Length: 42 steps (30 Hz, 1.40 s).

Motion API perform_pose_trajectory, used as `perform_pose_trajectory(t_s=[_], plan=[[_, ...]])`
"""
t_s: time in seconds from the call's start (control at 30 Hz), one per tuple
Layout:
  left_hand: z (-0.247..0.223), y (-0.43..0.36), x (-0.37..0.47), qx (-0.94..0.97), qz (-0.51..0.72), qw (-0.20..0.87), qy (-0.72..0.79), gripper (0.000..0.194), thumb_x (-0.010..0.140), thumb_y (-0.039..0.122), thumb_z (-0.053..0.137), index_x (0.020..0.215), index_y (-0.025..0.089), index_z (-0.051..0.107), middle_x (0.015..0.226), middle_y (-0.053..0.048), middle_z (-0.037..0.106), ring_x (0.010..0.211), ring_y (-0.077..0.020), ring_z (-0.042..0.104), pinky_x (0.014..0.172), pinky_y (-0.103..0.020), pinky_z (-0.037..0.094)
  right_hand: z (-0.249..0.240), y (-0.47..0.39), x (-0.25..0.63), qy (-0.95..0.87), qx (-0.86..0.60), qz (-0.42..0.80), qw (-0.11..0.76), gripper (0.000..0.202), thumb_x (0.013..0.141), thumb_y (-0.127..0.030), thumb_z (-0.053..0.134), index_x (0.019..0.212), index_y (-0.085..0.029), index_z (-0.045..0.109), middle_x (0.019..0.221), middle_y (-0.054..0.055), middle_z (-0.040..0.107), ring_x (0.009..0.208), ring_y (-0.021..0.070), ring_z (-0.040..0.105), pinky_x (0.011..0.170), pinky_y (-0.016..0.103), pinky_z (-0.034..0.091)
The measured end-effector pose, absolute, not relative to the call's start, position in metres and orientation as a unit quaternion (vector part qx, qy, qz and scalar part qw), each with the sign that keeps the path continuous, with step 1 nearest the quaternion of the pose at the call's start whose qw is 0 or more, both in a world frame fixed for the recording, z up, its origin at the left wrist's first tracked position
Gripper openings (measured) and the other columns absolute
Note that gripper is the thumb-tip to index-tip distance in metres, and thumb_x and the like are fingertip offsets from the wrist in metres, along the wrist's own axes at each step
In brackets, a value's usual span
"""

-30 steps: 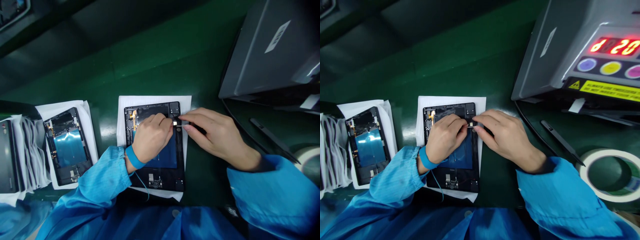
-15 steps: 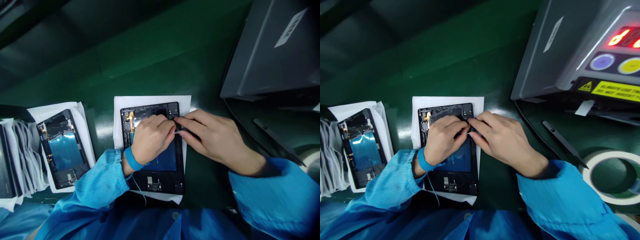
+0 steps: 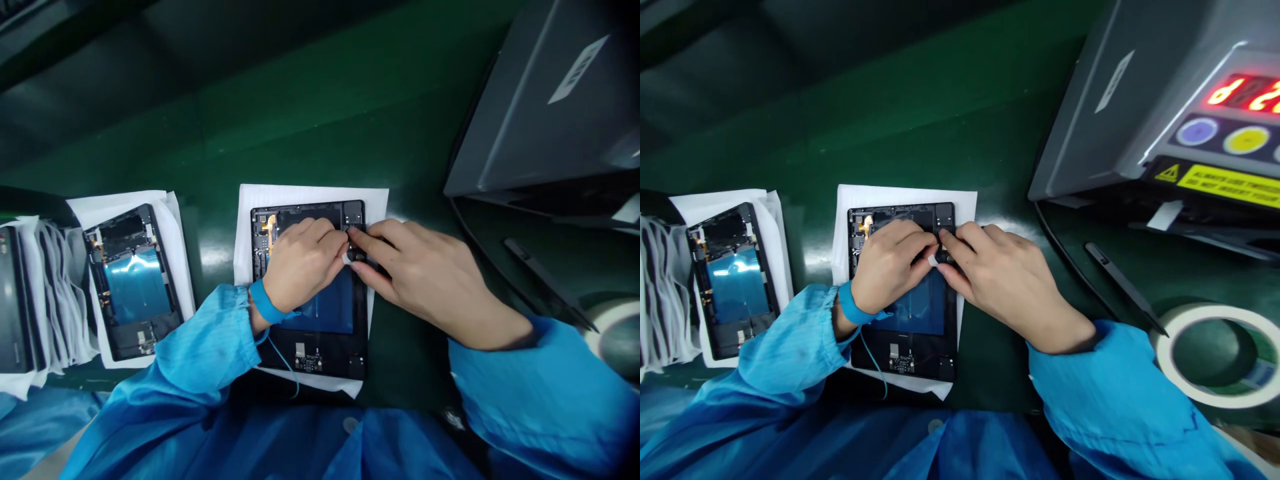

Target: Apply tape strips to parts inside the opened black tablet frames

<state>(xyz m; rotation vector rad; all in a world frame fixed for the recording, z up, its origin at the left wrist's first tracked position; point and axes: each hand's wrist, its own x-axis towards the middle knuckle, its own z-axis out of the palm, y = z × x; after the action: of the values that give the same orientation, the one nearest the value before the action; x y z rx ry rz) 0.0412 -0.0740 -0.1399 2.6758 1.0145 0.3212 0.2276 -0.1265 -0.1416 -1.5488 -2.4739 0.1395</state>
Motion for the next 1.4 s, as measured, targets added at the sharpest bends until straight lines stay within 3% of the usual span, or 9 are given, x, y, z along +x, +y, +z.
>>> perform_pose_trajectory(t_s=[0.3, 0.57, 0.73, 0.83, 0.97, 1.4], plan=[[-0.134, -0.075, 0.041, 0.943, 0.066, 0.039, 0.323, 0.023, 0.098, 0.019, 0.044, 0.089, 0.015, 0.065, 0.085, -0.005, 0.063, 0.079, -0.0209, 0.056, 0.067, -0.034, 0.044, -0.147, -0.133, 0.226, -0.851, -0.501, 0.05, 0.15, 0.039, 0.095, -0.037, 0.048, 0.118, -0.011, 0.064, 0.099, 0.011, 0.066, 0.08, 0.0224, 0.057, 0.065, 0.037, 0.04], [-0.125, -0.09, 0.032, 0.955, 0.035, -0.023, 0.294, 0.027, 0.096, 0.018, 0.046, 0.116, 0.008, 0.061, 0.101, -0.011, 0.064, 0.089, -0.0243, 0.058, 0.064, -0.037, 0.043, -0.147, -0.129, 0.227, -0.851, -0.498, 0.053, 0.16, 0.036, 0.094, -0.037, 0.048, 0.114, -0.012, 0.066, 0.097, 0.011, 0.067, 0.077, 0.0211, 0.058, 0.063, 0.036, 0.042], [-0.13, -0.093, 0.03, 0.951, 0.058, -0.015, 0.305, 0.025, 0.097, 0.019, 0.045, 0.11, 0.011, 0.064, 0.102, -0.009, 0.065, 0.089, -0.0236, 0.058, 0.064, -0.038, 0.04, -0.151, -0.127, 0.234, -0.83, -0.499, 0.072, 0.239, 0.029, 0.092, -0.029, 0.053, 0.114, -0.015, 0.065, 0.094, 0.007, 0.069, 0.077, 0.0186, 0.063, 0.061, 0.031, 0.045], [-0.132, -0.092, 0.03, 0.949, 0.067, -0.003, 0.309, 0.024, 0.097, 0.019, 0.043, 0.106, 0.013, 0.064, 0.102, -0.009, 0.065, 0.09, -0.0233, 0.058, 0.065, -0.037, 0.039, -0.152, -0.127, 0.232, -0.792, -0.547, 0.049, 0.269, 0.025, 0.088, -0.023, 0.058, 0.112, -0.019, 0.065, 0.084, 0.003, 0.069, 0.067, 0.0152, 0.062, 0.054, 0.028, 0.043], [-0.134, -0.093, 0.03, 0.947, 0.075, 0.013, 0.312, 0.023, 0.097, 0.017, 0.043, 0.101, 0.012, 0.065, 0.103, -0.009, 0.065, 0.091, -0.0237, 0.057, 0.067, -0.038, 0.038, -0.153, -0.124, 0.224, -0.779, -0.58, -0.008, 0.237, 0.02, 0.087, -0.024, 0.061, 0.105, -0.018, 0.067, 0.077, 0.002, 0.068, 0.056, 0.0118, 0.057, 0.048, 0.027, 0.037], [-0.134, -0.093, 0.032, 0.945, 0.075, 0.024, 0.316, 0.025, 0.098, 0.015, 0.041, 0.105, 0.011, 0.064, 0.096, -0.008, 0.063, 0.088, -0.022, 0.055, 0.067, -0.036, 0.038, -0.15, -0.123, 0.217, -0.787, -0.593, -0.033, 0.167, 0.02, 0.088, -0.026, 0.06, 0.104, -0.017, 0.067, 0.082, 0.003, 0.069, 0.06, 0.0118, 0.058, 0.049, 0.027, 0.035]])
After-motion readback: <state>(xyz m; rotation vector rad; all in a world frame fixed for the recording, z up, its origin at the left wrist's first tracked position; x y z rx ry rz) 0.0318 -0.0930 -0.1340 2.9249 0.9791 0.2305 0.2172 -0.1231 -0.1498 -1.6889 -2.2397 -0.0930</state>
